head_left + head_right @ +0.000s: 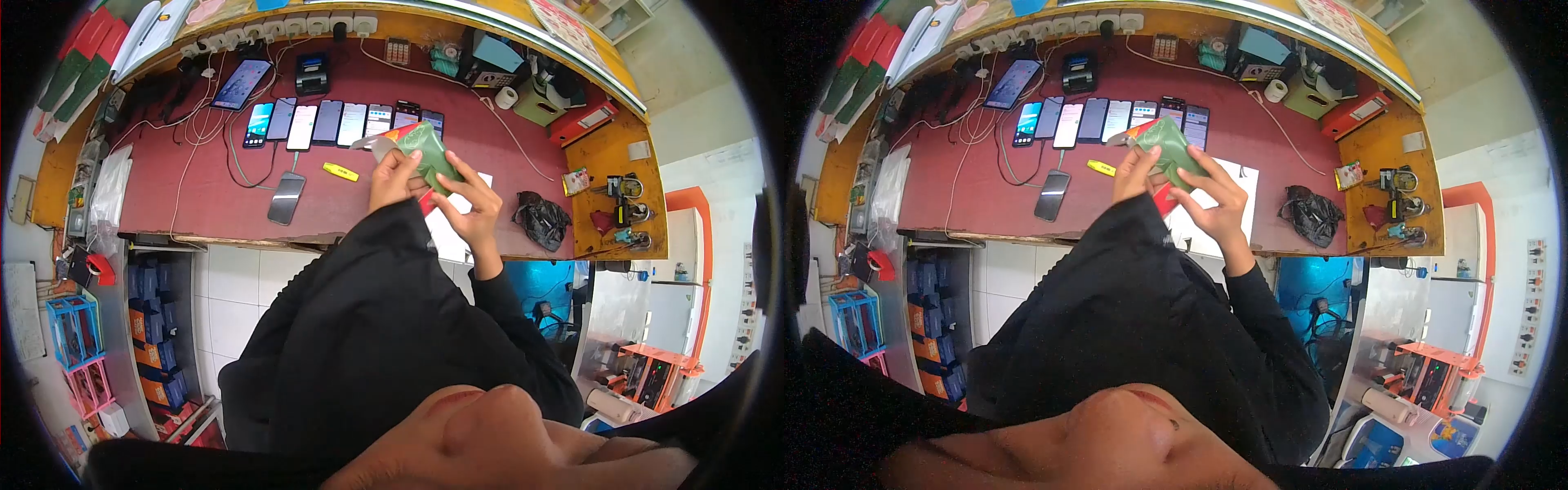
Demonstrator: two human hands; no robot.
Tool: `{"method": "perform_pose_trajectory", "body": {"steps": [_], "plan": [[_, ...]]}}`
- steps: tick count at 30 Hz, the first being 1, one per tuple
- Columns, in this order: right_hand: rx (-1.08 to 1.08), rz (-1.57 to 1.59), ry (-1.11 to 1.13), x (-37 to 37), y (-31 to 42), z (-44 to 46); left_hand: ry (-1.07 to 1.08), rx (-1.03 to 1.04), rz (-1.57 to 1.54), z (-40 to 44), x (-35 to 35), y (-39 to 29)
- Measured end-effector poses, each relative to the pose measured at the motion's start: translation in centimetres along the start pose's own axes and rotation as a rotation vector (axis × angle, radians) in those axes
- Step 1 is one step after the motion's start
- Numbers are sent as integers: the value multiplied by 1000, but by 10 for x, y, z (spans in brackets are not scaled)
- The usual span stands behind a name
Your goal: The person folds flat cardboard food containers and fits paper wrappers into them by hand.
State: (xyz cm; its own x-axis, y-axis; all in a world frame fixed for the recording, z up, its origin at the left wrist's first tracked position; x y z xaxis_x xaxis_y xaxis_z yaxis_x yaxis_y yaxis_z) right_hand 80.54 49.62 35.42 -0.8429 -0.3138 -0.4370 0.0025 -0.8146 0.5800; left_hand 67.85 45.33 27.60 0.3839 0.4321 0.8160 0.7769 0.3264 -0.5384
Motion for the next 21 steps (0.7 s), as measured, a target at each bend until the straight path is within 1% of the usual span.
{"method": "perform_pose_trajectory", "body": {"steps": [1,2,4,5,6,8,9,10,11,12,13,14,15,16,17,18,19,20,21], "plan": [[-44,-32,-1,1,3,-2,51,-44,10,0,2,-3],[-38,-32,0,3,1,-4,107,-41,8,-1,4,-5],[-35,-78,-43,2,-5,-8,127,-89,23,-1,4,1],[41,-33,-65,2,-11,-10,125,-91,24,-2,6,4],[44,-32,-65,3,-12,-11,95,-98,-7,-3,7,10],[120,27,-97,3,-22,-14,64,-106,-38,-2,4,17],[121,27,-96,4,-26,-15,74,-65,68,1,1,19],[72,-30,-76,4,-26,-15,84,-24,175,4,-3,21],[22,-87,-56,4,-27,-16,83,-25,174,9,-8,26],[23,-87,-55,3,-32,-18,131,65,330,15,-11,26],[175,98,-61,0,-49,-21,178,156,486,18,-14,27],[325,286,-66,-1,-65,-24,176,159,488,20,-21,34],[364,310,-54,-7,-72,-22,315,208,822,20,-18,46],[370,262,-9,-11,-65,-12,452,254,1156,18,-18,63],[291,73,79,-11,-51,0,598,408,1354,11,-14,78],[208,-117,165,-8,-37,10,670,547,1418,0,-15,94],[204,-115,166,-4,-41,9,752,467,1539,-7,-11,109],[254,-136,187,2,-54,7,836,383,1658,-10,-9,120],[304,-156,208,6,-63,5,915,229,1809,-7,-10,130]]}}
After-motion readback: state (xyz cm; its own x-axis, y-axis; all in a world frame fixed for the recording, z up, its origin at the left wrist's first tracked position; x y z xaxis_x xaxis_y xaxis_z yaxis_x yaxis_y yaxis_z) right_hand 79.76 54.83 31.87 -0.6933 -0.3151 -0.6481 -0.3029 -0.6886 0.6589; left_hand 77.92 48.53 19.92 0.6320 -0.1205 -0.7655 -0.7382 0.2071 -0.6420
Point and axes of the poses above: each hand's wrist, its own z-axis towards the middle knuckle, its own x-axis out of the palm, y = z × x, the point moved 7 cm from there along z, towards the middle knuckle, and after that the axes turned 1 degree about -z, right-handed, at the moved point
